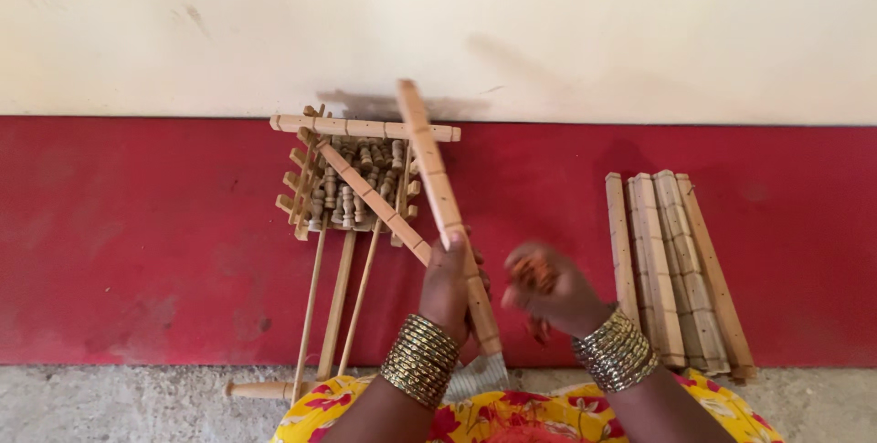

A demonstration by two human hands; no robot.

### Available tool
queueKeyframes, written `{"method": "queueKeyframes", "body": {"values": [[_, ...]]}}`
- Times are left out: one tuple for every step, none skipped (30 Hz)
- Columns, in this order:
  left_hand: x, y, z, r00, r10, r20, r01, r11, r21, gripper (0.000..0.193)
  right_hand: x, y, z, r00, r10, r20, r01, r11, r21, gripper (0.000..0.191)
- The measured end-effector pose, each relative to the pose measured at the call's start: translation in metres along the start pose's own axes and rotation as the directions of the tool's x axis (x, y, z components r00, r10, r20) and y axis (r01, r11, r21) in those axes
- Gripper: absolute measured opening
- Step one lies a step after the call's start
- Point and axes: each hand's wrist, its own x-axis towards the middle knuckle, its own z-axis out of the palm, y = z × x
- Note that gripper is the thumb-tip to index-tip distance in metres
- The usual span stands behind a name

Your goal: The person sits on the floor and threads orange yarn through the holes of a wooden bar, working along its length, with a wooden bead-loom frame and a stack of similar bars beside them. They turn the bar over and reposition it to reach each hole.

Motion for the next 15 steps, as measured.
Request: {"method": "queueKeyframes", "body": {"values": [[-0.002,-0.003,0.003,0.999,-0.053,-0.006,0.053,0.998,0.038,0.046,0.001,0.000,-0.002,0.977,-0.095,-0.193,0.120,0.986,0.120,0.049],[-0.004,-0.006,0.006,0.994,-0.106,-0.015,0.107,0.991,0.076,0.046,0.003,-0.003,0.002,0.908,-0.159,-0.388,0.256,0.943,0.213,0.048],[-0.006,-0.011,0.009,0.986,-0.165,0.005,0.164,0.981,0.106,0.047,0.005,-0.007,0.008,0.894,-0.151,-0.423,0.288,0.916,0.281,0.047],[-0.007,-0.016,0.012,0.974,-0.224,0.023,0.219,0.966,0.138,0.048,0.003,-0.013,0.017,0.878,-0.141,-0.457,0.321,0.882,0.346,0.046],[-0.008,-0.021,0.014,0.959,-0.282,0.038,0.272,0.947,0.169,0.050,0.004,-0.020,0.028,0.863,-0.128,-0.489,0.355,0.842,0.406,0.046],[-0.007,-0.025,0.014,0.955,-0.285,0.078,0.280,0.957,0.072,0.051,0.004,-0.027,0.045,0.892,-0.229,-0.390,0.361,0.880,0.310,0.039],[-0.005,-0.029,0.012,0.952,-0.283,0.119,0.288,0.957,-0.025,0.052,0.001,-0.034,0.063,0.907,-0.318,-0.276,0.379,0.902,0.208,0.040],[-0.002,-0.031,0.010,0.948,-0.278,0.158,0.298,0.947,-0.122,0.053,-0.003,-0.042,0.081,0.906,-0.327,-0.268,0.380,0.907,0.178,0.043],[0.002,-0.031,0.003,0.958,-0.268,0.106,0.278,0.956,-0.092,0.054,-0.011,-0.048,0.095,0.905,-0.335,-0.261,0.381,0.912,0.149,0.056],[0.008,-0.027,-0.008,0.965,-0.257,0.053,0.260,0.964,-0.059,0.054,-0.020,-0.053,0.102,0.900,-0.388,-0.198,0.411,0.906,0.096,0.056],[0.011,-0.024,-0.018,0.970,-0.245,0.000,0.245,0.969,-0.023,0.055,-0.028,-0.057,0.108,0.891,-0.435,-0.133,0.444,0.895,0.046,0.056],[0.014,-0.020,-0.026,0.979,-0.199,0.047,0.202,0.976,-0.083,0.056,-0.034,-0.059,0.111,0.877,-0.476,-0.068,0.477,0.879,-0.002,0.056],[0.017,-0.017,-0.031,0.985,-0.149,0.092,0.161,0.976,-0.145,0.057,-0.039,-0.059,0.111,0.882,-0.471,-0.020,0.458,0.866,-0.201,0.055],[0.018,-0.014,-0.033,0.986,-0.095,0.136,0.122,0.971,-0.206,0.059,-0.041,-0.057,0.108,0.889,-0.457,0.023,0.429,0.813,-0.394,0.055],[0.016,-0.013,-0.033,0.977,-0.192,0.092,0.206,0.962,-0.177,0.060,-0.040,-0.054,0.103,0.899,-0.434,0.062,0.388,0.722,-0.573,0.055]]}}
